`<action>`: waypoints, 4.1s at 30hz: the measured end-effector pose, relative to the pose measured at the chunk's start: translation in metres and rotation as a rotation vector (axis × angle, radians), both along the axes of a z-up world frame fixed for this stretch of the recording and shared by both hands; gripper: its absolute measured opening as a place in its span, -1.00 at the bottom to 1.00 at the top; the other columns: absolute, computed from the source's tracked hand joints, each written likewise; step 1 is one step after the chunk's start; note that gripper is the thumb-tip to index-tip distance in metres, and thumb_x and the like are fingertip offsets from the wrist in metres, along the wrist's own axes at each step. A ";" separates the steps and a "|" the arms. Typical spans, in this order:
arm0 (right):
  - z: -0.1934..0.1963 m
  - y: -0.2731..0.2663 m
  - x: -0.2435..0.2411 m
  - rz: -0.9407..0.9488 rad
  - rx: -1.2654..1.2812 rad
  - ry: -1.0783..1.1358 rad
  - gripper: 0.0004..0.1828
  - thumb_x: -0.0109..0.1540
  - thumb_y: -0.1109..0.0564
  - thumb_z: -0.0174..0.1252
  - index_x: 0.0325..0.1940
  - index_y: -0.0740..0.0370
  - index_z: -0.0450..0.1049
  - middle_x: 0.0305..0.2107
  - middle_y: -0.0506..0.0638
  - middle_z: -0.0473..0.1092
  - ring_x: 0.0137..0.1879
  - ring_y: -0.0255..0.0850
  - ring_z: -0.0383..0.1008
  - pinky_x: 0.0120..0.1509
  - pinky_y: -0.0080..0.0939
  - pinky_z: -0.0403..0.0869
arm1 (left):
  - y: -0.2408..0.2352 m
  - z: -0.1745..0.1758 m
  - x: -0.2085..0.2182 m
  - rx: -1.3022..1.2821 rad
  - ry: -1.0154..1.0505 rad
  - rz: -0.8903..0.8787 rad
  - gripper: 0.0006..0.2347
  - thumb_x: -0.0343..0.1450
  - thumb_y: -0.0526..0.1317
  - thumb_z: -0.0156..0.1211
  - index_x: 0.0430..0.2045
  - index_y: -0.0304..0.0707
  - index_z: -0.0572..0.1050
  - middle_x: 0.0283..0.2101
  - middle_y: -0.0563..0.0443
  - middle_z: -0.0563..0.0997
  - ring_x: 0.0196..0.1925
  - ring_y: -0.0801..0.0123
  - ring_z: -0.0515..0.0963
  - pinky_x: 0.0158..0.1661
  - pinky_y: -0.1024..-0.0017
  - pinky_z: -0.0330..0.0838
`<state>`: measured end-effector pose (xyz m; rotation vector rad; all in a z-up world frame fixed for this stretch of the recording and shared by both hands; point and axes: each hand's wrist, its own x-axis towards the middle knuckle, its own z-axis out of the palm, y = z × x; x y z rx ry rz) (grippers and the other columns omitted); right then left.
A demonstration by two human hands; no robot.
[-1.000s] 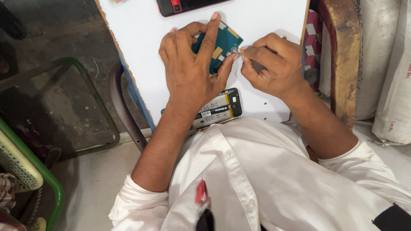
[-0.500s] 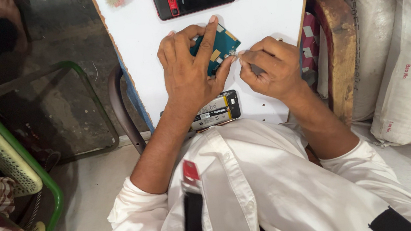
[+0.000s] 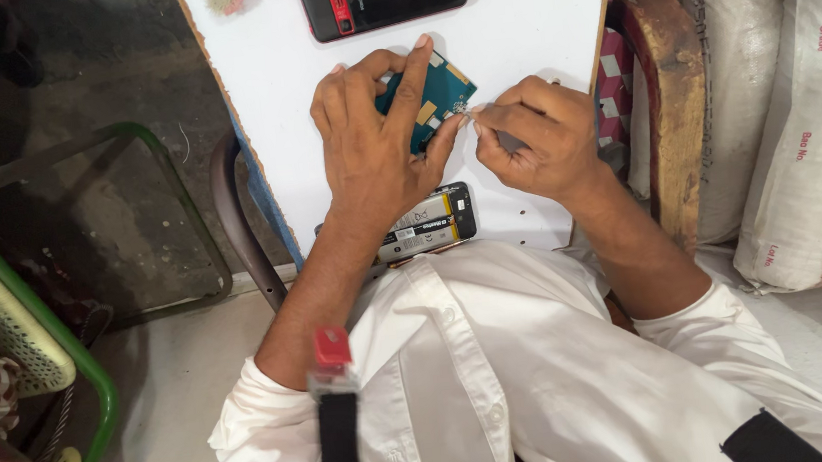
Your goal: The person uses a small tool to scrape a component on a green circuit board, then sets the board aside. They connect a white charging cable to a disassembled smartphone chassis and later attach a black screen assembly to the chassis while it remains connected to the cable.
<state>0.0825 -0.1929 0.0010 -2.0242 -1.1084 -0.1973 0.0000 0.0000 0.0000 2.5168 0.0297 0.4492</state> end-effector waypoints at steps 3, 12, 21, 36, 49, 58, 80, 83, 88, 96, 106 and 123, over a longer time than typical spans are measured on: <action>0.000 0.000 -0.001 -0.039 -0.021 0.009 -0.84 0.14 0.35 0.39 -0.21 0.29 0.60 -0.41 -0.01 0.43 -0.43 -0.26 0.43 -0.37 -0.28 0.38 | 0.000 0.000 -0.001 -0.036 0.007 0.004 -0.39 0.46 0.05 0.45 0.37 -0.08 0.33 0.10 0.04 0.38 0.00 0.22 0.32 0.33 0.00 0.12; -0.001 -0.002 0.001 -0.021 0.042 0.072 -0.85 0.11 0.36 0.34 -0.24 0.31 0.60 -0.40 0.02 0.43 -0.41 -0.23 0.45 -0.36 -0.27 0.40 | -0.001 0.000 -0.003 -0.052 -0.047 -0.002 -0.40 0.46 0.05 0.47 0.36 0.00 0.31 0.14 0.07 0.38 0.08 0.20 0.33 0.33 0.05 0.15; 0.000 -0.003 -0.001 -0.101 0.118 0.240 -0.90 0.31 0.40 0.30 -0.10 0.36 0.60 -0.25 0.06 0.53 -0.40 -0.38 0.43 -0.42 -0.37 0.33 | 0.003 0.000 -0.002 -0.109 -0.131 -0.049 -0.38 0.42 -0.05 0.56 0.34 -0.02 0.32 0.21 0.08 0.43 0.17 0.20 0.37 0.15 0.26 0.28; 0.000 -0.002 -0.002 -0.168 0.065 0.198 -0.79 0.29 0.45 0.28 -0.04 0.30 0.61 -0.24 0.00 0.45 -0.42 -0.43 0.32 -0.40 -0.40 0.26 | 0.011 -0.001 -0.005 -0.102 -0.106 -0.062 -0.29 0.38 0.09 0.54 0.36 -0.16 0.31 0.33 -0.06 0.35 0.36 0.05 0.31 0.33 0.00 0.20; -0.001 -0.008 0.002 -0.012 0.068 0.193 -0.85 0.19 0.42 0.35 -0.19 0.33 0.61 -0.35 0.00 0.42 -0.47 -0.43 0.27 -0.41 -0.40 0.26 | 0.022 0.027 -0.004 -0.114 0.055 -0.084 -0.42 0.32 -0.16 0.55 0.26 -0.03 0.45 0.24 -0.06 0.35 0.27 0.06 0.28 0.23 0.07 0.17; -0.002 -0.003 0.002 0.027 0.009 0.062 -0.86 0.12 0.39 0.35 -0.27 0.30 0.59 -0.38 0.00 0.42 -0.41 -0.30 0.42 -0.38 -0.33 0.38 | 0.021 0.028 0.003 -0.094 0.059 -0.103 -0.38 0.30 -0.20 0.57 0.30 0.07 0.45 0.07 -0.02 0.40 0.07 0.15 0.33 -0.01 0.18 0.21; -0.003 0.002 0.006 0.063 -0.017 -0.008 -0.87 0.15 0.38 0.40 -0.26 0.29 0.61 -0.41 -0.03 0.41 -0.40 -0.31 0.45 -0.38 -0.34 0.39 | 0.027 0.014 0.004 -0.131 0.018 -0.157 -0.42 0.34 -0.11 0.54 0.31 0.18 0.45 0.09 0.08 0.44 0.03 0.24 0.34 0.01 0.25 0.19; -0.002 0.001 0.008 0.073 -0.028 -0.008 -0.87 0.14 0.38 0.40 -0.28 0.28 0.61 -0.42 -0.02 0.40 -0.40 -0.29 0.44 -0.38 -0.32 0.38 | 0.028 0.012 0.004 -0.128 0.012 -0.163 -0.42 0.35 -0.11 0.54 0.31 0.19 0.45 0.09 0.08 0.44 0.03 0.25 0.34 0.00 0.26 0.19; -0.002 0.000 0.008 0.074 -0.078 -0.079 -0.85 0.17 0.35 0.45 -0.33 0.26 0.58 -0.44 -0.05 0.39 -0.43 -0.30 0.42 -0.40 -0.31 0.37 | 0.027 0.010 0.003 -0.112 0.008 -0.162 -0.41 0.35 -0.09 0.53 0.32 0.17 0.44 0.08 0.08 0.43 0.02 0.25 0.34 0.00 0.26 0.19; -0.003 -0.002 0.002 0.092 -0.149 -0.276 -0.86 0.18 0.34 0.48 -0.33 0.30 0.60 -0.46 -0.04 0.38 -0.47 -0.31 0.41 -0.44 -0.31 0.39 | 0.030 0.012 0.003 -0.092 0.018 -0.175 -0.39 0.38 -0.08 0.51 0.37 0.10 0.39 0.10 0.03 0.42 0.02 0.23 0.34 0.00 0.23 0.19; -0.008 -0.004 0.009 0.094 -0.031 -0.026 -0.87 0.19 0.40 0.42 -0.27 0.32 0.59 -0.41 -0.03 0.40 -0.44 -0.35 0.43 -0.44 -0.39 0.39 | 0.030 0.015 0.003 -0.097 0.024 -0.178 -0.39 0.38 -0.07 0.50 0.37 0.13 0.38 0.10 0.05 0.42 0.02 0.23 0.34 0.01 0.24 0.19; 0.008 0.001 0.015 0.188 -0.167 -0.139 -0.84 0.18 0.35 0.44 -0.32 0.26 0.55 -0.43 -0.06 0.33 -0.44 -0.29 0.40 -0.41 -0.28 0.39 | 0.031 0.011 0.001 -0.072 -0.006 -0.185 -0.40 0.40 -0.05 0.47 0.38 0.12 0.37 0.10 0.05 0.42 0.02 0.25 0.36 0.03 0.24 0.21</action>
